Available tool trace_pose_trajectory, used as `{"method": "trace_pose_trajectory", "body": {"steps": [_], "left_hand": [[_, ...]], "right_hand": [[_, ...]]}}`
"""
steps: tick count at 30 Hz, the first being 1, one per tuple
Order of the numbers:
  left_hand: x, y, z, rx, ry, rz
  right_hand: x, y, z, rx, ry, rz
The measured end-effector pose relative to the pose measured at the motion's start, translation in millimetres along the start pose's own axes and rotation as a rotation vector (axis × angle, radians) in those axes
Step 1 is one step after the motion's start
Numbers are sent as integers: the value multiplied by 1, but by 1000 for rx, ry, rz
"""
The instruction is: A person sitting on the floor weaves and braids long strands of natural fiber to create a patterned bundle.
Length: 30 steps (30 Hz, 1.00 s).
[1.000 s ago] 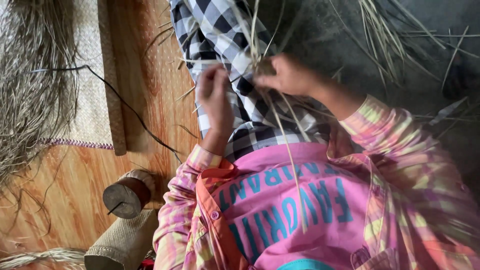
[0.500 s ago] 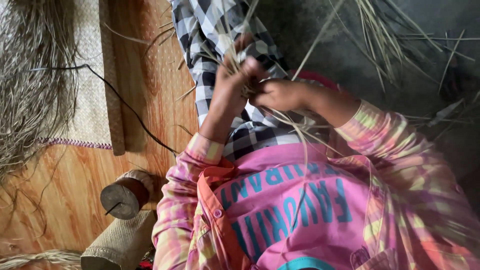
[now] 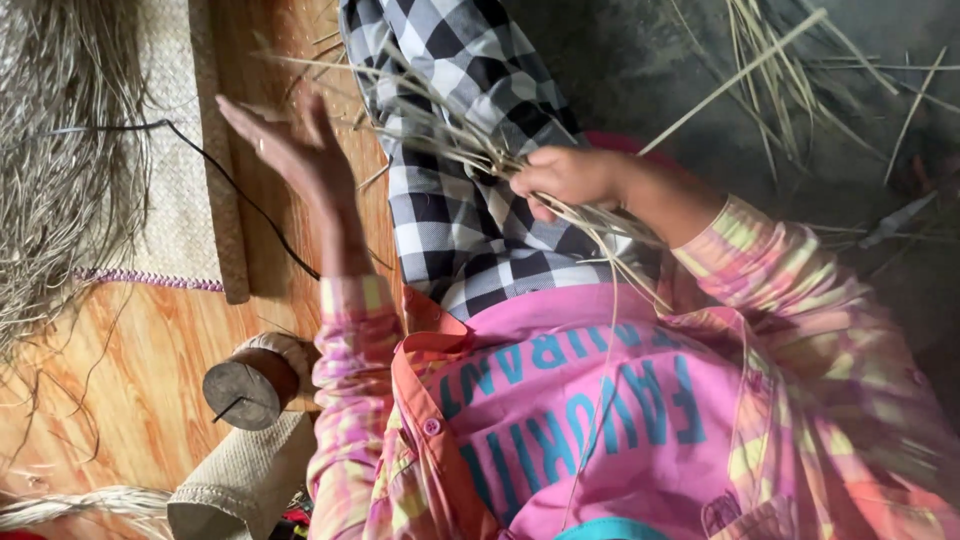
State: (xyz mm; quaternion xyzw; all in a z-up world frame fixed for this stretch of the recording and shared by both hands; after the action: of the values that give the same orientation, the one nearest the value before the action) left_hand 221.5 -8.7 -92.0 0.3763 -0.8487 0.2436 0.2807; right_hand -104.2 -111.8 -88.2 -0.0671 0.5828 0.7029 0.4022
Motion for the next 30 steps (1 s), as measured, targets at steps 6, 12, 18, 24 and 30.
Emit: {"method": "trace_pose_trajectory", "body": {"steps": [6,12,18,24,30], "left_hand": [[146,95,-6,-72,304,660],[162,103,17,-302,553,449],[141,107,27,-305,655,270],[130,118,48,-453,683,271],[144,114,46,-593,475,162]], "right_hand": [[9,-21,-11,107,262,-69],[-9,2,-12,410,859,-323],[4,28,-44,877,1446,-624],[-20,101,-88,-158,685,-178],[3,5,-274,1110,791,-554]]}}
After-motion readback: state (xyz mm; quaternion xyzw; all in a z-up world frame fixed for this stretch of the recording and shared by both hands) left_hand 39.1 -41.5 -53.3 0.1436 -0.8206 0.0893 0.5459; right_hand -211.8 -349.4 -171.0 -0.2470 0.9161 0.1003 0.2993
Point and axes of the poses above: each hand's wrist, its own y-axis away from the middle knuckle, its own z-axis out of the palm, x = y × z, the point moved 6 cm from there along -y, towards the middle knuckle, and after that the axes turned 5 degrees about z, right-handed, at the moved point
